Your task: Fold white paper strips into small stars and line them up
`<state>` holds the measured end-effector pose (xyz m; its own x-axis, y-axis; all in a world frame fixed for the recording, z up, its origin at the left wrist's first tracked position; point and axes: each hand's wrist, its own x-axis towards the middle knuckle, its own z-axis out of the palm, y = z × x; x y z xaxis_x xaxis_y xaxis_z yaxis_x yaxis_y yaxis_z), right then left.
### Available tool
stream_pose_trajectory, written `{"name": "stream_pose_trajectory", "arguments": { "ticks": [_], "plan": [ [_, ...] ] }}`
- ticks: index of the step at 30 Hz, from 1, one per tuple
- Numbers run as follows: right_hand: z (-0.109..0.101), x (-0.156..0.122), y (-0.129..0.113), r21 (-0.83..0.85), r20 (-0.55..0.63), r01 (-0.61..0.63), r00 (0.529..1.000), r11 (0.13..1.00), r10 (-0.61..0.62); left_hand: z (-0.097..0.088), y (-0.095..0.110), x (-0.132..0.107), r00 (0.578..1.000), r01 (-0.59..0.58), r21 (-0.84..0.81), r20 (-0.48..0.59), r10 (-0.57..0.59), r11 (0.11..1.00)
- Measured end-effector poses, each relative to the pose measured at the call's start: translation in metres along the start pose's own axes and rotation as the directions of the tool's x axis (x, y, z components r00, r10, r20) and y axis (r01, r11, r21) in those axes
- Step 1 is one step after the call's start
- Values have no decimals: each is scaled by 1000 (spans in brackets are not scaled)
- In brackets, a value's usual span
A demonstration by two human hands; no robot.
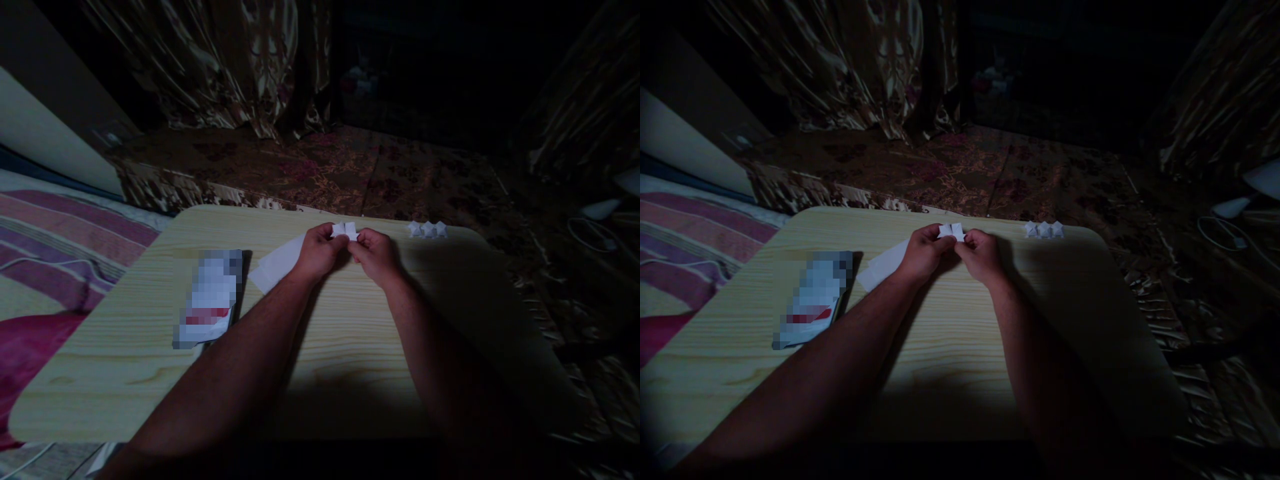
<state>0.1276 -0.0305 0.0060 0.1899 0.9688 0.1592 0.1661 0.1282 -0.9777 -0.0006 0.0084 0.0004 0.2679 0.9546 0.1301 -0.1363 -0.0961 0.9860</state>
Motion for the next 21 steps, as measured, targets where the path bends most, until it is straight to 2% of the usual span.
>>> {"name": "stream_pose_trajectory", "arguments": {
  "ticks": [21],
  "plan": [
    [-1,0,-2,-10,-33,-30,999,1000,29,3,6,-3,1000,15,37,-15,-14,999]
  ]
}}
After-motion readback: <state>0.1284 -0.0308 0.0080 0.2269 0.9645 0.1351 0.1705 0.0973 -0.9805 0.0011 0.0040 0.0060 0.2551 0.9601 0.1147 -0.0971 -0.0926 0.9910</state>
